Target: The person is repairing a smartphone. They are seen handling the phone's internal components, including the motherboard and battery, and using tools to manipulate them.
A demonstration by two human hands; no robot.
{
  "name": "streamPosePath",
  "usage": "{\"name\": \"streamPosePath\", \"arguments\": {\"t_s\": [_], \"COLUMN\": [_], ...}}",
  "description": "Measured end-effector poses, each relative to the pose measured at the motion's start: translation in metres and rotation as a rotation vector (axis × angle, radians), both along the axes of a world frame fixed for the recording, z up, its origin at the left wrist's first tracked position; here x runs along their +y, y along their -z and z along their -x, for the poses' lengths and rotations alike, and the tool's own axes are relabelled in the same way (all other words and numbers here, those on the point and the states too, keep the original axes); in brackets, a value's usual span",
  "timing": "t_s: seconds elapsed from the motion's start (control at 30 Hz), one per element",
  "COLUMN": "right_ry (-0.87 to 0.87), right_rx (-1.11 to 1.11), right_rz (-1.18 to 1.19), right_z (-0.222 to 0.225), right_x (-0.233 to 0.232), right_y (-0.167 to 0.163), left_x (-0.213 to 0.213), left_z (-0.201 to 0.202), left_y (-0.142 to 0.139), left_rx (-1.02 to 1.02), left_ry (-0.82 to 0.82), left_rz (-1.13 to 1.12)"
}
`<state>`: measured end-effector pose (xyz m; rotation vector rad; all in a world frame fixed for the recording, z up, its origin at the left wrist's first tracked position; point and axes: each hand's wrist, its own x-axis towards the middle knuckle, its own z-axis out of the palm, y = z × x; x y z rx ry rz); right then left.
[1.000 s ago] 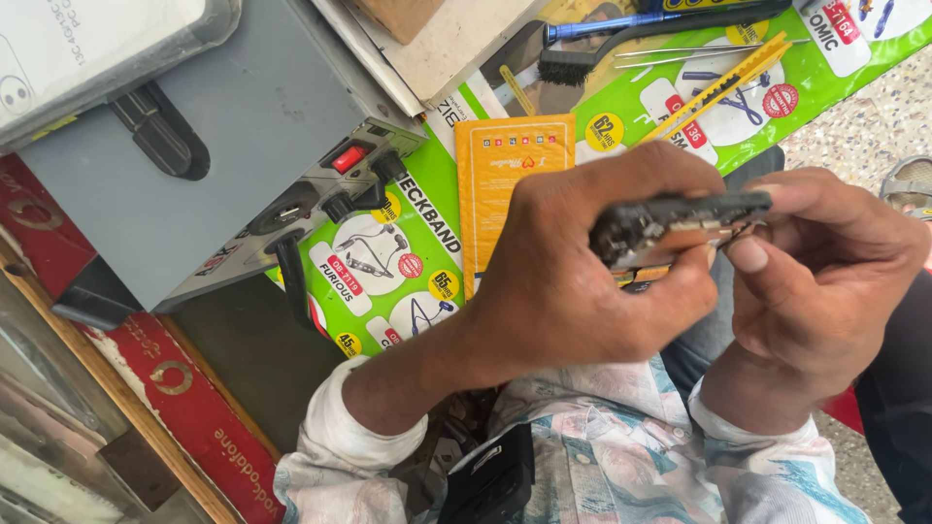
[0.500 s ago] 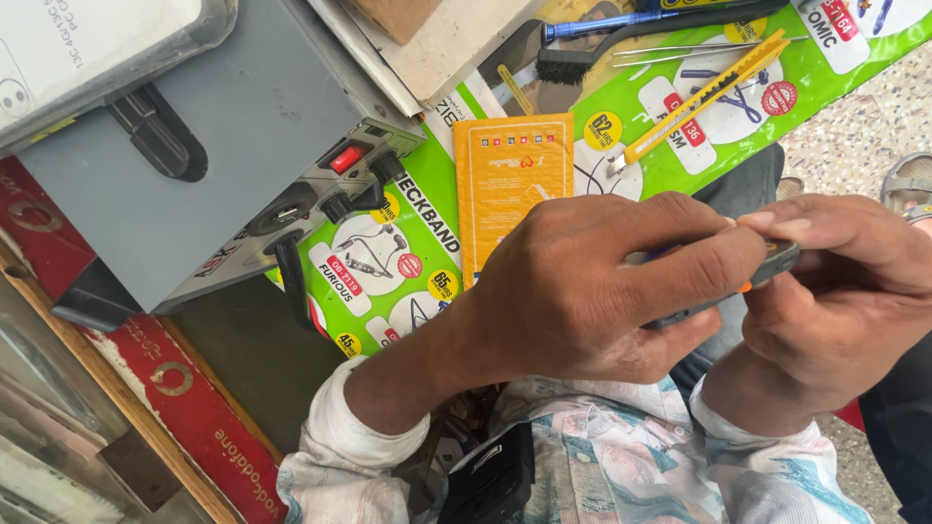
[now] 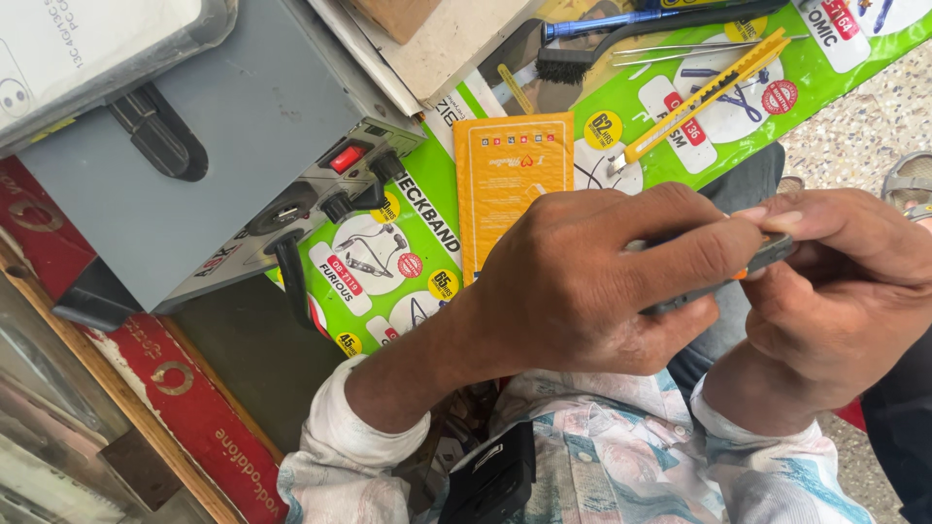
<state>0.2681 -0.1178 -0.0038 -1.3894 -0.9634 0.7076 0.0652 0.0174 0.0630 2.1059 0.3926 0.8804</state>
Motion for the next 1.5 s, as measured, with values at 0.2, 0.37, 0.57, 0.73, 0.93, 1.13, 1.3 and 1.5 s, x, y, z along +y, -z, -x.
{"name": "streamPosePath", "arguments": {"t_s": [0.2, 0.37, 0.57, 0.73, 0.93, 1.13, 1.3, 1.5], "right_ry": [-0.075, -0.016, 0.046, -0.001, -0.039, -0.143, -0.302, -0.241], "right_rx": [0.135, 0.163, 0.219, 0.319, 0.353, 0.545, 0.896, 0.774], "right_rz": [-0.12, -0.131, -0.092, -0.168, -0.182, -0.165, -0.157, -0.073], "right_z": [-0.002, 0.003, 0.01, 0.01, 0.006, -0.003, -0.009, -0.009], "right_x": [0.01, 0.009, 0.012, 0.022, 0.023, 0.026, 0.032, 0.03], "right_y": [-0.003, 0.001, -0.002, -0.001, 0.003, 0.001, 0.001, 0.001], "left_x": [-0.002, -0.004, -0.005, -0.003, -0.003, -0.004, -0.001, -0.004], "left_z": [0.0, -0.006, -0.011, -0.01, -0.012, -0.011, -0.009, -0.013], "left_y": [-0.004, -0.002, -0.004, -0.01, -0.009, -0.01, -0.013, -0.008], "left_rx": [-0.018, -0.029, -0.069, 0.001, -0.031, -0.046, 0.014, 0.023], "left_ry": [-0.015, -0.038, -0.082, -0.091, -0.102, -0.074, -0.05, -0.071], "left_rz": [0.142, 0.173, 0.307, 0.457, 0.433, 0.456, 0.549, 0.498]}}
